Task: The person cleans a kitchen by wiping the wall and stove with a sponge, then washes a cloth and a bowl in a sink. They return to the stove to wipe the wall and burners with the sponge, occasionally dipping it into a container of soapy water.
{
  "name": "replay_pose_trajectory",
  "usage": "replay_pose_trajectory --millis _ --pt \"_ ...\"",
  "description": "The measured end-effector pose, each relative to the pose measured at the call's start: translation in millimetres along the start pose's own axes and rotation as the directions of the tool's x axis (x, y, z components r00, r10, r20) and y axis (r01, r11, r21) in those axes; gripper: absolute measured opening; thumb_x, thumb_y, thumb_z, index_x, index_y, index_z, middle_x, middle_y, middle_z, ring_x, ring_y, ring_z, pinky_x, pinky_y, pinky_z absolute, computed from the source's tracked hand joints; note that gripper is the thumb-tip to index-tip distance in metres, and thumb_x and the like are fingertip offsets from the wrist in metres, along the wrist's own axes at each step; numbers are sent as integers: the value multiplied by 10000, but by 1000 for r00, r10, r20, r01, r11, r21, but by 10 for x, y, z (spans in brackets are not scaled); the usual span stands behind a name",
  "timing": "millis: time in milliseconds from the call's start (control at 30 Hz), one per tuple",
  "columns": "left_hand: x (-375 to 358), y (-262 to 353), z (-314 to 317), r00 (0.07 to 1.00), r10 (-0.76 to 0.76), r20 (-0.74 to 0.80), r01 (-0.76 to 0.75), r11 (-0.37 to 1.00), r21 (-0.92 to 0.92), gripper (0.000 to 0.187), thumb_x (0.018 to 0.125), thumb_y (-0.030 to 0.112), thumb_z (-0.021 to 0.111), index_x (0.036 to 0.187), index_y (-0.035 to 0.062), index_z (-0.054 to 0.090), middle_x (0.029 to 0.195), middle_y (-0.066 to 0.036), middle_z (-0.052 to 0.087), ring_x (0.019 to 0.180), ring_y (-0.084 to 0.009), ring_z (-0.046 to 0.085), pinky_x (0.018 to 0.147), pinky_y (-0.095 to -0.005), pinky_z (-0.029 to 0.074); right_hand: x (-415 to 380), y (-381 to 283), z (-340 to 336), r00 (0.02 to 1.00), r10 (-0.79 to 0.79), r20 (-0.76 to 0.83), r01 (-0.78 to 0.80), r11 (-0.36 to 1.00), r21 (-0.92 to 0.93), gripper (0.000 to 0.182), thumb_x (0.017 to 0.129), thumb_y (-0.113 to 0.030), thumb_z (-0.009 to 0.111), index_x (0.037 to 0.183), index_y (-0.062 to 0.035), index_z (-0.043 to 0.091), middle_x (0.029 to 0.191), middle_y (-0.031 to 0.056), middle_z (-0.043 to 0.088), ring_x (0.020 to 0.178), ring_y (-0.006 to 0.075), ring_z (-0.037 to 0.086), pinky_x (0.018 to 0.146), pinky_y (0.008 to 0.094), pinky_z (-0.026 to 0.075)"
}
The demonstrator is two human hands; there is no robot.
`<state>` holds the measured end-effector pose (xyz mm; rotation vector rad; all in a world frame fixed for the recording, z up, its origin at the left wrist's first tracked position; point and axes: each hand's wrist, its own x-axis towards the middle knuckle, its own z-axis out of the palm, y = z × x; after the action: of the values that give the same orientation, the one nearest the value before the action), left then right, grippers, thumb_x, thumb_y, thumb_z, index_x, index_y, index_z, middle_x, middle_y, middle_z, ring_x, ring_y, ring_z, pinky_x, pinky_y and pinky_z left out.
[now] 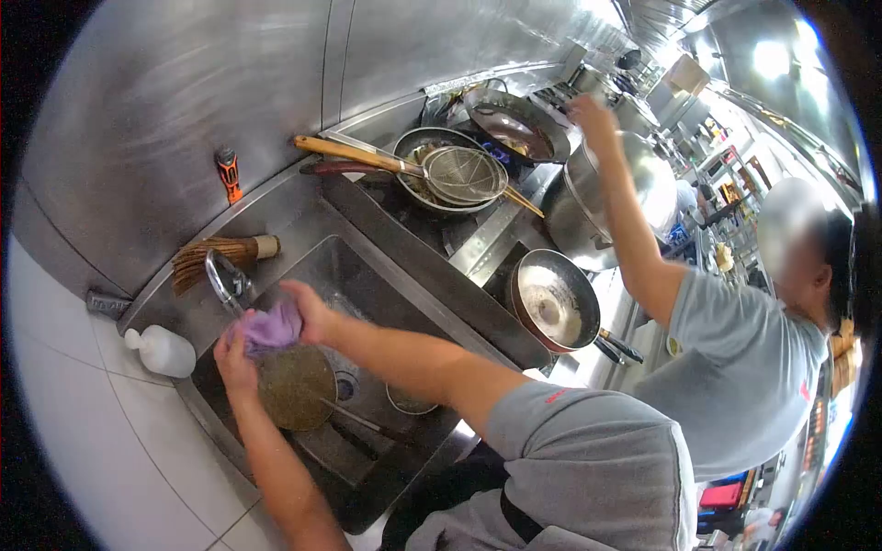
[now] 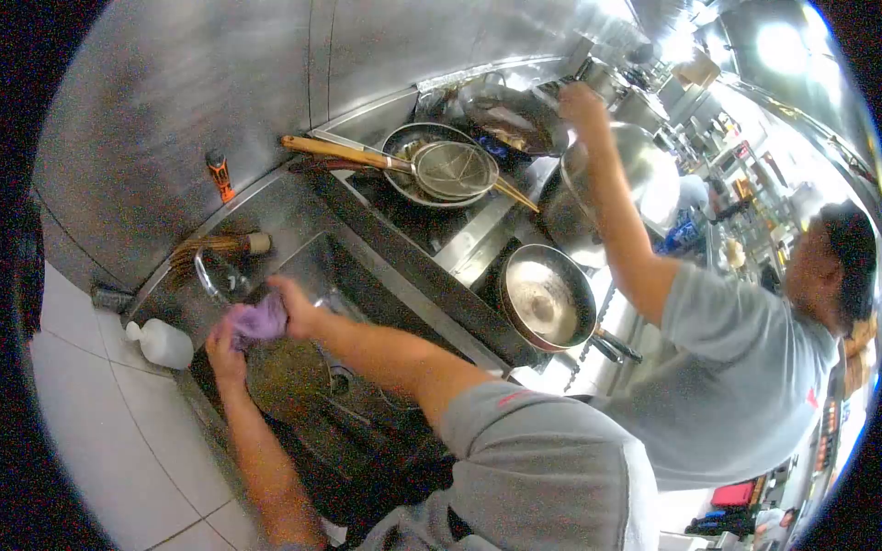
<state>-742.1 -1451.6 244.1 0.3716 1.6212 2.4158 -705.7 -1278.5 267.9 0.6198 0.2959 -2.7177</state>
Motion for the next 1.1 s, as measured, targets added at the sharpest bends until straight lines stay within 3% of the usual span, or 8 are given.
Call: replay_pose_trajectory --millis 233,300,433,533,633,867,967,1100 --pt "-93 -380 602 888 456 -65 -258 610 749 332 946 261 557 800 -8 686 743 -151 683 691 -318 652 692 -413 495 1732 430 -1282 948 -317 40 265 709 -654 492 967 -500 455 752 -92 627 723 35 612 666 158 584 625 372 497" --pt "56 -407 311 850 469 -239 -82 567 820 353 945 261 539 767 -22 655 713 -212 649 666 -381 631 642 -447 480 1060 541 -607 810 -502 303 370 38 -928 599 955 -570 372 841 -52 653 849 137 690 753 278 655 679 437 515" --pt "64 -652 139 849 441 -290 -59 626 778 492 957 400 515 784 -37 660 721 -219 664 647 -353 632 632 -460 479 844 650 -372 888 -390 -242 127 716 -686 581 945 -541 468 889 1 669 839 144 679 719 273 646 640 420 515" --pt "-118 -570 419 835 525 -165 -141 494 858 512 958 417 504 752 -30 648 670 -222 634 581 -366 584 577 -472 437 785 810 -436 -22 -813 582 485 -518 -705 388 945 -369 578 980 9 659 872 61 657 697 161 587 590 376 484" --pt "54 -202 244 874 424 -238 -39 550 834 503 960 391 498 734 -35 638 664 -236 614 588 -390 587 570 -470 436 354 444 96 920 -299 -252 77 771 -633 428 932 -315 559 1150 49 615 956 141 654 838 203 598 675 418 505" --pt "313 -84 -154 991 51 125 -134 282 950 491 936 386 545 721 -49 624 710 -268 611 672 -480 574 579 -469 426 218 153 -422 832 -418 365 62 -583 -810 616 723 -303 758 1198 49 583 1116 188 637 979 257 614 795 402 500" --pt "141 189 324 961 4 275 -256 377 890 443 918 345 590 715 -49 586 677 -241 606 632 -416 586 577 -435 434 259 196 -412 869 -140 475 453 -165 -876 524 699 -267 761 1136 -17 614 1077 180 665 998 298 636 806 399 500" --pt "22 562 371 985 -4 171 -140 557 819 378 926 309 598 770 -33 561 656 -139 566 618 -222 513 596 -379 418 385 233 -439 837 -367 406 298 -316 -901 283 729 -194 708 969 -57 648 915 192 670 824 290 650 709 384 498"
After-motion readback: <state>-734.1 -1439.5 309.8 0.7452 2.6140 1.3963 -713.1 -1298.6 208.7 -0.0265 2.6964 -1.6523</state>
